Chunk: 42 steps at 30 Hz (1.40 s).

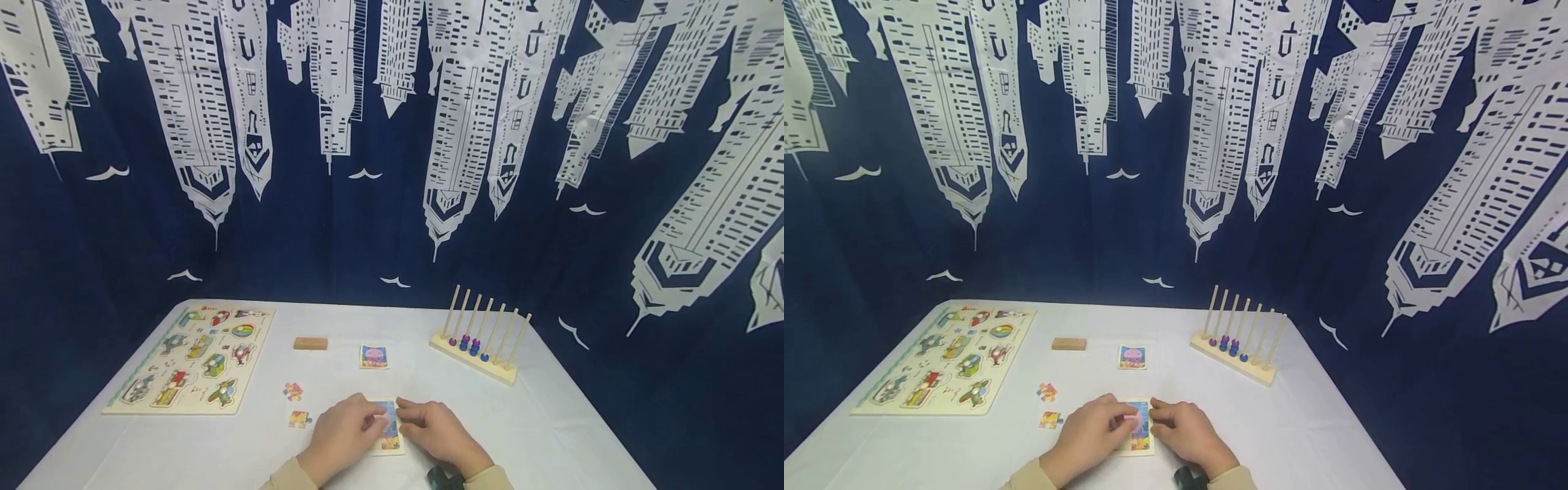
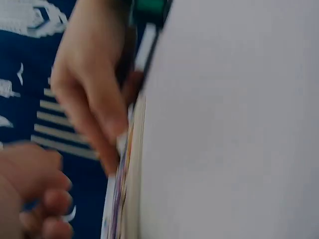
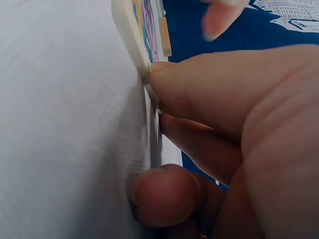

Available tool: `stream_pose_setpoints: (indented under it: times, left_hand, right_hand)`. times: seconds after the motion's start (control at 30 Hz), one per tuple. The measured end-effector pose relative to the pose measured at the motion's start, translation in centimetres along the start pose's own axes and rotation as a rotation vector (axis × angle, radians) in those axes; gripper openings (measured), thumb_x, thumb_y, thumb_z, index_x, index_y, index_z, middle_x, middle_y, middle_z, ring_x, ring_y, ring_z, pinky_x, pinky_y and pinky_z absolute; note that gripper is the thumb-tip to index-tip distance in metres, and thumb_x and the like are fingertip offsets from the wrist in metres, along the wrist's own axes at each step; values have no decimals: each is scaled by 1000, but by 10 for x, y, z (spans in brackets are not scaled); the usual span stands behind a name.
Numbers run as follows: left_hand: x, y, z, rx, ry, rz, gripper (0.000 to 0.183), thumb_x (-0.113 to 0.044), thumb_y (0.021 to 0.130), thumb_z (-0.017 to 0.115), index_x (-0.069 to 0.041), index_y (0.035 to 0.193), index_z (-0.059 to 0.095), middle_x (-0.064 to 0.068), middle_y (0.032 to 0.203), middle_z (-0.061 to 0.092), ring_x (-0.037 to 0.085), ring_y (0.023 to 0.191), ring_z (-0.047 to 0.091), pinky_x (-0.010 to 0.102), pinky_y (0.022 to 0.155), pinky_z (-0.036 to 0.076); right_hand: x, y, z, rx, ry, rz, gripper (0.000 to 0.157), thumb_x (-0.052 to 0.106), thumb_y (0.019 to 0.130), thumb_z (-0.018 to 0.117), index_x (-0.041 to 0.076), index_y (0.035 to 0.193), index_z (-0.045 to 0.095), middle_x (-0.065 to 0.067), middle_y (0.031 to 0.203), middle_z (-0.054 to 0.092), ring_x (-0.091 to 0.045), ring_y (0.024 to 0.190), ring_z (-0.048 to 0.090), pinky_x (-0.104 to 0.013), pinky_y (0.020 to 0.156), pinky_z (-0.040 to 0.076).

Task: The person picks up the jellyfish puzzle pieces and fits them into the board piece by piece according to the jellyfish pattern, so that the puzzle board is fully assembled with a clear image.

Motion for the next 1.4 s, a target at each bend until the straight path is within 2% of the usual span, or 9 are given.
stream_pose_setpoints:
  times: [0.17, 0.33, 0.47, 0.57, 0.8, 1.1, 1.23, 1.33, 1.4]
  left_hand:
    - [44, 3, -42, -24, -23, -161, 20, -34, 90, 77, -26, 109, 79, -17, 86, 63, 0, 69, 53, 25, 59, 44]
    - [98, -6, -77, -34, 2, -277, 20, -28, 91, 76, -24, 111, 78, -11, 97, 69, 8, 85, 65, 34, 73, 54]
    - [134, -20, -94, -50, 9, -336, 22, -25, 94, 74, -22, 116, 76, -3, 110, 71, 19, 102, 69, 44, 86, 56]
    - [150, -26, -96, -39, 14, -339, 26, -23, 95, 73, -20, 121, 74, 2, 120, 69, 23, 105, 68, 47, 88, 56]
    - [161, -29, -89, 7, 21, -284, 38, -16, 91, 75, -22, 128, 72, 3, 131, 69, 30, 121, 66, 51, 99, 53]
    - [162, -31, -82, 86, 29, -302, 44, -20, 93, 75, -28, 136, 68, -2, 139, 67, 29, 132, 60, 52, 109, 47]
    - [156, -32, -85, 89, 130, -281, 42, -23, 90, 78, -29, 131, 71, -4, 123, 71, 20, 110, 69, 47, 92, 56]
    - [154, -31, -86, 82, 162, -279, 43, -24, 87, 81, -27, 129, 72, -8, 109, 66, 10, 88, 62, 37, 76, 54]
    - [155, -29, -87, 63, 162, -267, 43, -26, 89, 80, -26, 131, 71, -8, 112, 65, 10, 89, 61, 36, 76, 54]
  right_hand:
    - [1, 0, 3, 4, 13, 12, 33, 28, 92, 74, 14, 122, 76, 1, 140, 66, -33, 133, 59, -60, 110, 42]
    - [-2, -1, 4, 10, 14, 43, 32, 30, 93, 73, 15, 122, 76, 2, 141, 65, -33, 134, 58, -60, 110, 41]
    - [-3, -2, 4, 25, 20, 48, 32, 31, 93, 73, 16, 122, 76, 1, 141, 65, -34, 134, 58, -61, 110, 41]
    - [-3, -2, 5, 29, 24, 46, 32, 31, 93, 73, 16, 122, 76, 1, 141, 65, -35, 133, 59, -62, 109, 41]
    - [-2, -3, 7, 28, 35, 37, 33, 30, 93, 73, 14, 122, 76, -1, 141, 65, -35, 134, 58, -62, 109, 41]
    - [2, -3, 5, 20, 23, 31, 32, 29, 93, 73, 13, 121, 76, -2, 140, 65, -37, 133, 59, -63, 109, 41]
    - [4, -2, 6, 21, 34, 24, 33, 29, 93, 72, 13, 122, 76, -2, 141, 65, -36, 133, 59, -62, 109, 41]
    - [4, -2, 6, 22, 30, 26, 33, 30, 94, 73, 14, 122, 76, -1, 141, 65, -36, 133, 59, -62, 109, 41]
    - [3, -2, 5, 18, 18, 30, 32, 30, 93, 73, 14, 122, 76, 0, 141, 65, -35, 133, 59, -61, 109, 42]
Point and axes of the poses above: each hand's wrist, its own y-axis towards the middle knuckle, its own z-axis out of the palm, x = y × z, the point moved 10 cm from there along y, towards the middle knuckle
